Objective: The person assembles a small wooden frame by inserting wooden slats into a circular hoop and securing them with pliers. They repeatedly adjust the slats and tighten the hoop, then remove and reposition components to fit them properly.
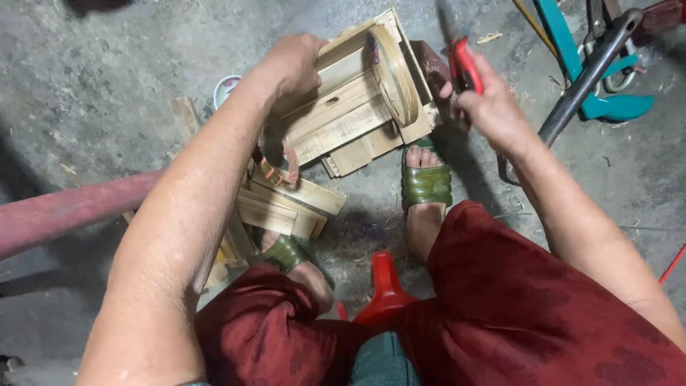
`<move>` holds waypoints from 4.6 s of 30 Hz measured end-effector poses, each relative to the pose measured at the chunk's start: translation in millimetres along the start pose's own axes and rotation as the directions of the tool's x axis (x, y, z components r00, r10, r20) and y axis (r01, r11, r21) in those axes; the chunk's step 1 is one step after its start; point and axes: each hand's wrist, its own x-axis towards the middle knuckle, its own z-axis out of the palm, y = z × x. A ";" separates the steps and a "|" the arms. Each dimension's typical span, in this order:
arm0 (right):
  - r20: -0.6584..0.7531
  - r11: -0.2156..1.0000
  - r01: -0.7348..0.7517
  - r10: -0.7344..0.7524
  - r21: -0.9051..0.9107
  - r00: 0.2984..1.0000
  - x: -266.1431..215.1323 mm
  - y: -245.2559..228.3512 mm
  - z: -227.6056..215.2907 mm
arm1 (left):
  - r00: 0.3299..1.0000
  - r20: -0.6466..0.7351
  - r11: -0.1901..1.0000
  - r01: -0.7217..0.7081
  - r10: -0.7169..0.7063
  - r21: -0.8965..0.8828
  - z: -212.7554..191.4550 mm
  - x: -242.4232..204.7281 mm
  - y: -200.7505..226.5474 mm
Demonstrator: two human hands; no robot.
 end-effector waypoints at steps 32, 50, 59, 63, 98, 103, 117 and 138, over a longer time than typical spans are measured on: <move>0.290 0.985 -0.162 0.137 0.066 0.947 0.8 40.1 -27.4 | 0.982 0.083 0.985 0.164 -0.168 0.050 -9.0 4.3 30.0; 0.331 0.984 -0.161 0.179 -0.081 0.926 18.9 33.8 -20.7 | 0.996 -0.001 0.979 0.090 -0.091 0.181 1.2 14.3 26.6; 0.418 0.952 -0.192 0.279 -0.237 0.865 25.8 14.4 -7.6 | 0.989 -0.042 0.981 0.144 -0.140 0.131 0.3 8.9 41.6; 0.271 0.932 -0.180 0.270 -0.315 0.924 17.9 12.5 5.3 | 0.919 -0.383 0.935 0.218 -0.099 0.281 3.1 -17.6 67.5; 0.132 0.743 0.111 -0.030 -0.661 0.991 10.7 52.7 19.7 | 0.906 -0.294 0.739 -0.031 0.306 0.672 156.3 -44.0 41.5; 0.355 0.955 -0.205 0.271 -0.212 0.895 39.6 44.0 -9.8 | 0.939 -0.225 0.845 -0.108 0.259 0.524 139.4 -46.4 49.0; 0.474 0.975 -0.218 0.210 -0.038 0.855 42.9 61.1 -12.3 | 0.923 -0.257 0.867 -0.136 0.287 0.480 140.0 -47.0 50.1; 0.176 0.062 0.222 -0.426 -0.973 0.887 11.6 54.6 27.3 | 0.893 -0.337 0.862 -0.100 0.298 0.497 147.2 -41.4 64.8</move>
